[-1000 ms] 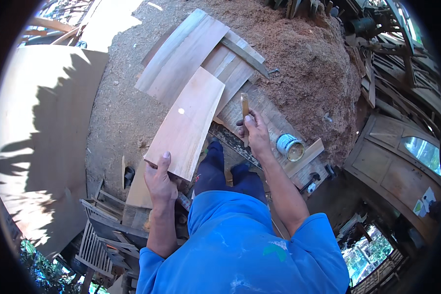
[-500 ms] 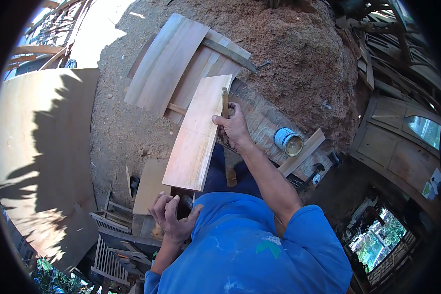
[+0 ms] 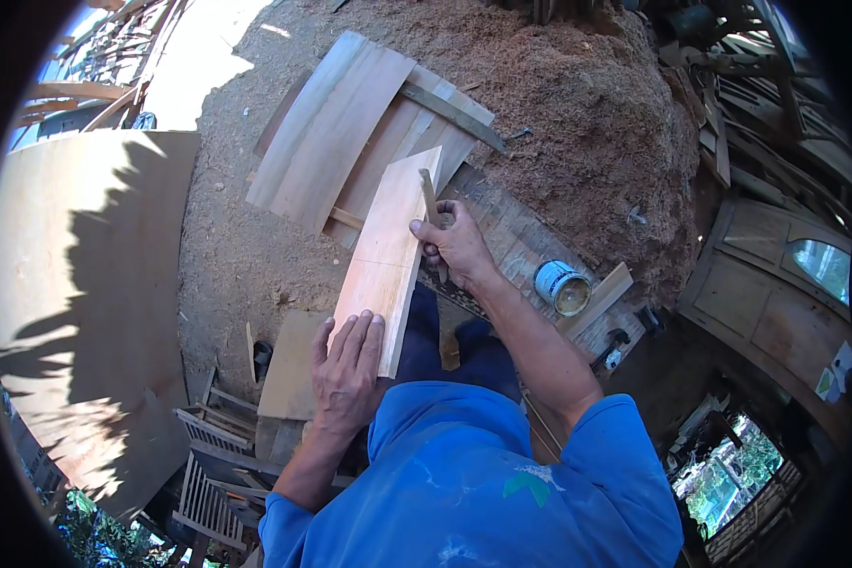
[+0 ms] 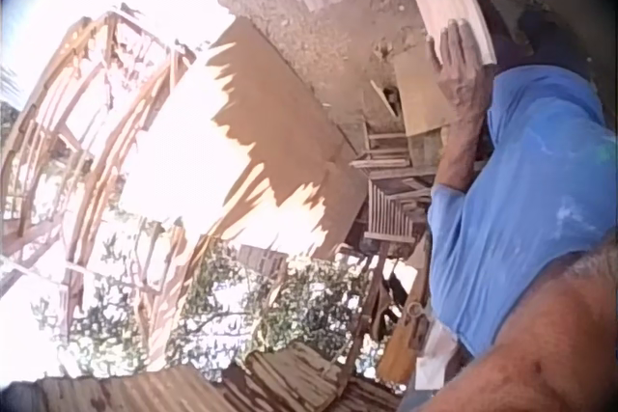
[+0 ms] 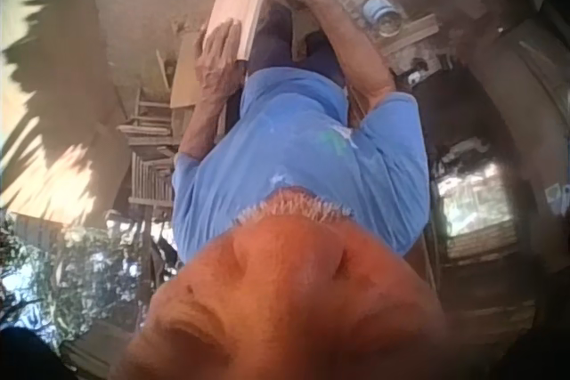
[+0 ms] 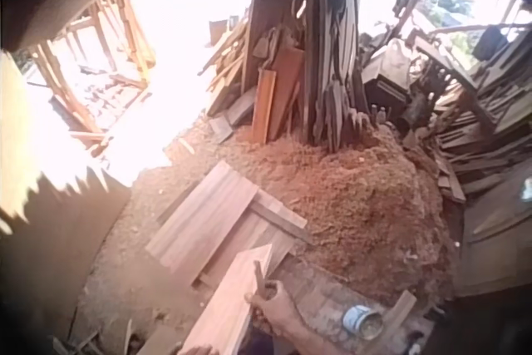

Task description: The person applies a liquid substance to several wooden boards using a small brush, dipping the brush into a metal container multiple times to coat the surfaces and edges.

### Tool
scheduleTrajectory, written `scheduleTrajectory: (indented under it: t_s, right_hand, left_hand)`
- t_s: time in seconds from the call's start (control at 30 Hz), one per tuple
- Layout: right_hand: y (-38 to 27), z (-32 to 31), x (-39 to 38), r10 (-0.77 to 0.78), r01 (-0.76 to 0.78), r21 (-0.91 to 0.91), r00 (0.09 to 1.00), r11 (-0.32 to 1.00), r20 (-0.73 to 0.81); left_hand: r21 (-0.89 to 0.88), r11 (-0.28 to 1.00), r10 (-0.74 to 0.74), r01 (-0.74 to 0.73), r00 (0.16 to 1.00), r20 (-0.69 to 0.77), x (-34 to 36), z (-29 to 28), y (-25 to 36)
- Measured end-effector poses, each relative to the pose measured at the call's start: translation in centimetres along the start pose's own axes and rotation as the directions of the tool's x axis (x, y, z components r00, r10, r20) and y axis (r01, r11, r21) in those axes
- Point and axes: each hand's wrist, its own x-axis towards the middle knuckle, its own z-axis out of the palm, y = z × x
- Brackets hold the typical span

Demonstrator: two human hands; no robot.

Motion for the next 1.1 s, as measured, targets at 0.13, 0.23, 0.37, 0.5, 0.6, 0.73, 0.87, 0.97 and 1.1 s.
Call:
scheduleTrajectory:
  t_s: [0.13,0.23,0.37,0.5,0.6,0.73,0.87,0.97,1.1]
  right_hand:
    - [-0.9,-3.0,3.1,-0.097,0.097,0.006,0.994,0.995,0.055]
    - [0.4,-6.1,10.0,-0.342,0.306,-0.424,0.939,0.852,-0.010]
    - [-0.5,-4.5,13.1,-0.543,0.404,-0.756,0.836,0.515,0.077]
    - [0.4,-3.7,16.0,-0.609,0.392,-0.833,0.788,0.389,0.086]
    - [1.3,-4.1,16.8,-0.681,0.413,-0.848,0.727,0.333,0.086]
    - [1.8,-3.9,16.1,-0.756,0.505,-0.838,0.626,0.206,0.192]
    - [0.3,-3.8,13.5,-0.726,0.543,-0.839,0.592,0.038,0.350]
    - [-0.7,-4.4,12.5,-0.684,0.585,-0.811,0.594,0.008,0.422]
    - [-1.4,-5.7,14.0,-0.752,0.591,-0.795,0.584,0.137,0.305]
  left_hand:
    - [-0.275,0.938,-0.258,0.212,0.956,-0.141,0.1,-2.5,-2.6]
    - [-0.336,0.903,-0.344,0.269,0.920,-0.189,0.0,-2.9,-5.3]
    - [-0.380,0.875,-0.396,0.298,0.894,-0.210,-0.2,-2.9,-6.8]
    - [-0.335,0.909,-0.332,0.247,0.916,-0.225,-0.3,-2.9,-6.9]
    - [-0.344,0.899,-0.354,0.273,0.913,-0.201,-0.3,-3.0,-6.9]
    - [-0.352,0.893,-0.356,0.279,0.918,-0.175,-0.1,-3.4,-7.0]
    - [-0.323,0.925,-0.285,0.200,0.927,-0.244,0.5,-3.3,-7.3]
    - [-0.304,0.935,-0.258,0.180,0.937,-0.237,0.6,-3.7,-7.3]
    - [-0.313,0.933,-0.262,0.180,0.934,-0.243,0.8,-3.7,-7.4]
